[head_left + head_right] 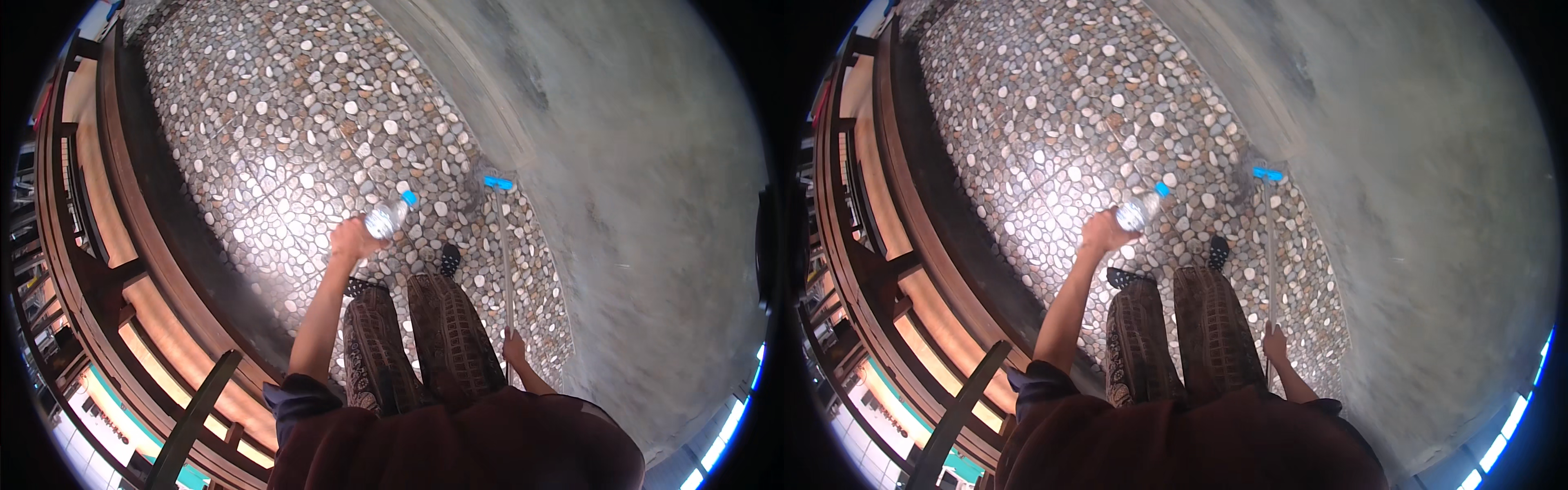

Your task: The person mops a pebble-tiled floor using a blue mop while holding a water bottle in the other hand. They move the mop back and forth across the surface, occasionally stepping forward to reach new areas.

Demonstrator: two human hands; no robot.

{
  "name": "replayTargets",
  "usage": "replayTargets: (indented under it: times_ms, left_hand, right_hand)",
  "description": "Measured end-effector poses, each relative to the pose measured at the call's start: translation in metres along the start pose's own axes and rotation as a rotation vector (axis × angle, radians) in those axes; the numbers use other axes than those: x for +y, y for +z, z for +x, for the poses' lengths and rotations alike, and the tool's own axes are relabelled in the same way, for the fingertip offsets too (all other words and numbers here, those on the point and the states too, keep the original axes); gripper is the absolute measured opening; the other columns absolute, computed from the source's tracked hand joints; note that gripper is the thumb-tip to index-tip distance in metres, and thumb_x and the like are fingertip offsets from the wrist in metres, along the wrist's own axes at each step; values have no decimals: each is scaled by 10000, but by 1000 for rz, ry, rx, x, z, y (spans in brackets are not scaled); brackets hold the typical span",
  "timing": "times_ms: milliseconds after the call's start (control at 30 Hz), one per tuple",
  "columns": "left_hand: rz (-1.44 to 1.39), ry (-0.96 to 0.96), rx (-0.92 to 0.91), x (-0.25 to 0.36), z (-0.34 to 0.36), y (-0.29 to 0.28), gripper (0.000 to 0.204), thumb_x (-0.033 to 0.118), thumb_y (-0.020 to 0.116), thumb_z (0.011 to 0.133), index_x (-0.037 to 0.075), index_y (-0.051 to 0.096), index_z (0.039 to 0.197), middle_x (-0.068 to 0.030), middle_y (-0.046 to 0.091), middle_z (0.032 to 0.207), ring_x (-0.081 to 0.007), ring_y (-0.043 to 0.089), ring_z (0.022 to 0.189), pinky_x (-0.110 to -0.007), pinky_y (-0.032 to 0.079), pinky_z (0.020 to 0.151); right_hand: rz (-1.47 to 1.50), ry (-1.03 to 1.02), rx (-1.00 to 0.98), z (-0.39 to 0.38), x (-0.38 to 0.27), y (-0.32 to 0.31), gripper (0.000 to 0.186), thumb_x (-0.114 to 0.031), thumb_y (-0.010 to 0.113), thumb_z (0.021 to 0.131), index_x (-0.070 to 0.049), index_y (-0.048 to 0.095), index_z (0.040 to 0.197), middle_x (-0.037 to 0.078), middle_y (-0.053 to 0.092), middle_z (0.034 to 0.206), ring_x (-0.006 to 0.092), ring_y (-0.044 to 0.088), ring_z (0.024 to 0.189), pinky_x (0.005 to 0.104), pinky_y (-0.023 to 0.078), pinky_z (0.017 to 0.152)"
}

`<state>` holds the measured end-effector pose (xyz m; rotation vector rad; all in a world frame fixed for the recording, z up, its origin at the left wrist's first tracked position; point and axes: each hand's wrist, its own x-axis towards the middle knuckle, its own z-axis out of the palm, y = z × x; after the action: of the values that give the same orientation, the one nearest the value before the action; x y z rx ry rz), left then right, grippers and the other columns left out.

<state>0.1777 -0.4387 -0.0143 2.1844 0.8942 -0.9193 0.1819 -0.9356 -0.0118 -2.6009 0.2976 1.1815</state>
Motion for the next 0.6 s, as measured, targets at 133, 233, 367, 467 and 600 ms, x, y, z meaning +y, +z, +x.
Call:
replayTargets:
  times_ms: [133,233,367,467,600]
  left_hand:
    - [84,-83,84,27,36,4,702,518,666,557,45,528,1057,-170,610,909,-284,600,846,-361,486,746]
    - [150,-184,126,28,50,16,680,515,709,506,62,556,989,-147,615,904,-259,605,852,-351,489,735]
    - [160,-377,174,6,37,41,699,527,724,487,71,558,991,-135,611,922,-267,601,864,-362,486,738]
    - [123,-544,177,-20,12,56,759,550,731,463,74,549,1025,-114,604,962,-259,586,908,-354,480,750]
    - [42,-811,270,-63,-43,77,694,551,729,454,103,593,967,-85,626,908,-260,603,858,-371,488,719]
  right_hand:
    - [-33,218,-161,-5,30,-38,499,-457,327,879,15,482,931,185,538,631,285,562,498,387,444,482]
    - [-272,44,-73,-27,76,-89,468,-438,336,878,-3,506,912,231,576,810,415,539,825,460,420,691]
    - [-318,-10,-134,-23,106,-174,371,-393,410,866,-39,518,841,215,549,653,400,552,669,451,406,559]
    - [-405,-93,-171,-2,104,-217,312,-352,471,848,-44,505,814,188,523,557,381,540,551,435,382,466]
    - [-532,-188,-207,43,83,-238,286,-340,496,838,-54,508,831,174,497,486,370,520,480,417,358,413]
